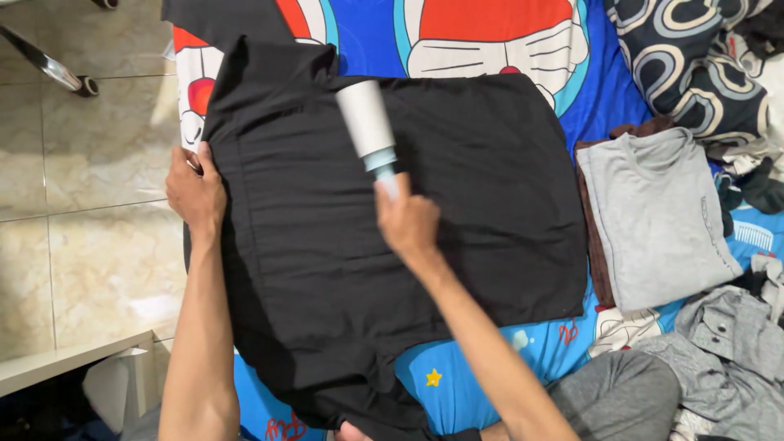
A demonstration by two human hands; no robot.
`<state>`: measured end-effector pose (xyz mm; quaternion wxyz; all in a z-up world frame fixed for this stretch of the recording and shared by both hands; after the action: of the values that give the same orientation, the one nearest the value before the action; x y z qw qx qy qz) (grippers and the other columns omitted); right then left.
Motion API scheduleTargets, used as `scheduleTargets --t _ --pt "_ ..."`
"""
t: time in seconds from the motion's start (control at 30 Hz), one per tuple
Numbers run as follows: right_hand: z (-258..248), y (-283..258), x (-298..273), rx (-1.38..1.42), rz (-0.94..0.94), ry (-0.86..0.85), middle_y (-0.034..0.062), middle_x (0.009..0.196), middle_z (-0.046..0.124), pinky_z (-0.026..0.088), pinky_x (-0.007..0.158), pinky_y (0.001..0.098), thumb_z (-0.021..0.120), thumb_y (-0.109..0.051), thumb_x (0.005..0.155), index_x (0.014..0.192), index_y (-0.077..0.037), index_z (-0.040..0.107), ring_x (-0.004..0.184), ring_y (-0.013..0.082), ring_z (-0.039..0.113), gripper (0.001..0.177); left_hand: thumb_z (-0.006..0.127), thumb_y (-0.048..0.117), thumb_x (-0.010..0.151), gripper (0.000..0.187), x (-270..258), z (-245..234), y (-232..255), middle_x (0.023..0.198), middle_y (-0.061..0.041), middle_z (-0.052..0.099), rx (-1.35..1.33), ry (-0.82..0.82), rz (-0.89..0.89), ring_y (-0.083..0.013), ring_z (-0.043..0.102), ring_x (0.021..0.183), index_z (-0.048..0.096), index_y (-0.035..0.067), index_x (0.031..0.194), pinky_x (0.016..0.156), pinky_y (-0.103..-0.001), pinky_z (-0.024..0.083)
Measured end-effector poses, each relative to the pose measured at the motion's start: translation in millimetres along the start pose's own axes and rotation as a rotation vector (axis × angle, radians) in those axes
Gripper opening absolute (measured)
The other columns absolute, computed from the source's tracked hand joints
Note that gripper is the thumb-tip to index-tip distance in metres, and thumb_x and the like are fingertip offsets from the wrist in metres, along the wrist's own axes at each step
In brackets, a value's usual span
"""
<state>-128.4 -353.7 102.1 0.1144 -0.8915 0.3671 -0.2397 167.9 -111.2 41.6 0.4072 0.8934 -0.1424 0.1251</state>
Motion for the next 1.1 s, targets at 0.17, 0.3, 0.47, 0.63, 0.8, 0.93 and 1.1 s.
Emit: scheduleTargets --t 0.17,0.3,0.47,0.63,0.8,0.93,1.1 --pt "38 -88 -32 0.143 -0.350 -0.178 0.0125 0.050 0.060 0.047 0.045 0.0513 0.060 -0.040 0.101 0.101 -0.009 0.062 0.045 0.0363 0.062 0.032 0.067 0.041 0.107 0.045 3 4 -11 0.081 -0.018 0.066 0.002 -0.058 -0.122 -0.0444 0.062 0.079 0.052 0.005 0.087 0.069 -0.054 0.045" --pt "46 -72 -12 0.019 -0.322 -0.124 0.0119 0.050 0.061 0.046 0.044 0.0517 0.062 -0.042 0.099 0.093 -0.012 0.063 0.043 0.0357 0.062 0.031 0.067 0.042 0.106 0.044 5 2 -9 0.081 -0.017 0.067 0.003 -0.058 -0.134 -0.0442 0.063 0.079 0.052 0.006 0.086 0.069 -0.055 0.045" --pt "32 -36 16 -0.019 -0.119 -0.049 0.0158 0.054 0.063 0.049 0.048 0.0525 0.057 -0.041 0.105 0.093 -0.010 0.063 0.050 0.0394 0.065 0.033 0.070 0.049 0.102 0.051 4 11 -28 0.077 -0.015 0.065 -0.065 -0.067 -0.227 -0.0381 0.060 0.074 0.052 0.006 0.083 0.070 -0.050 0.047" --pt "34 -96 -20 0.070 -0.189 -0.063 0.0156 0.052 0.062 0.047 0.044 0.0514 0.059 -0.038 0.102 0.098 -0.007 0.064 0.044 0.0379 0.062 0.032 0.076 0.059 0.094 0.061 8 22 -58 0.074 -0.008 0.061 -0.255 -0.127 -0.365 -0.0216 0.054 0.070 0.050 0.006 0.077 0.070 -0.037 0.049" --pt "50 -107 -31 0.134 -0.340 -0.195 0.0113 0.048 0.059 0.046 0.043 0.0466 0.059 -0.036 0.105 0.100 -0.006 0.064 0.039 0.0322 0.060 0.030 0.077 0.062 0.093 0.063 6 19 -52 0.073 -0.007 0.061 -0.271 -0.111 -0.368 -0.0207 0.054 0.069 0.050 0.007 0.076 0.070 -0.036 0.048" --pt "34 -73 3 -0.053 -0.285 0.017 0.0120 0.048 0.059 0.045 0.041 0.0470 0.063 -0.039 0.099 0.090 -0.010 0.063 0.041 0.0329 0.060 0.030 0.075 0.063 0.091 0.063 3 16 -53 0.071 -0.008 0.061 -0.183 -0.093 -0.381 -0.0247 0.056 0.068 0.049 0.008 0.076 0.068 -0.040 0.047" --pt "15 -62 6 0.014 -0.252 -0.023 0.0125 0.050 0.059 0.045 0.043 0.0478 0.063 -0.035 0.103 0.093 -0.008 0.064 0.044 0.0346 0.060 0.028 0.074 0.064 0.092 0.064 4 16 -50 0.070 -0.008 0.061 -0.175 -0.089 -0.391 -0.0265 0.056 0.067 0.049 0.008 0.075 0.068 -0.041 0.047"
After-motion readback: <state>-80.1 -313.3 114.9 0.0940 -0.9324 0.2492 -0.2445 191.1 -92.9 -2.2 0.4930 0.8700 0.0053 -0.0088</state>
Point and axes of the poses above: each hand's wrist, its own x-axis towards the middle knuckle, its own z-axis out of the palm, y = z × x, the point moved 8 cm from there along x, towards the middle knuckle
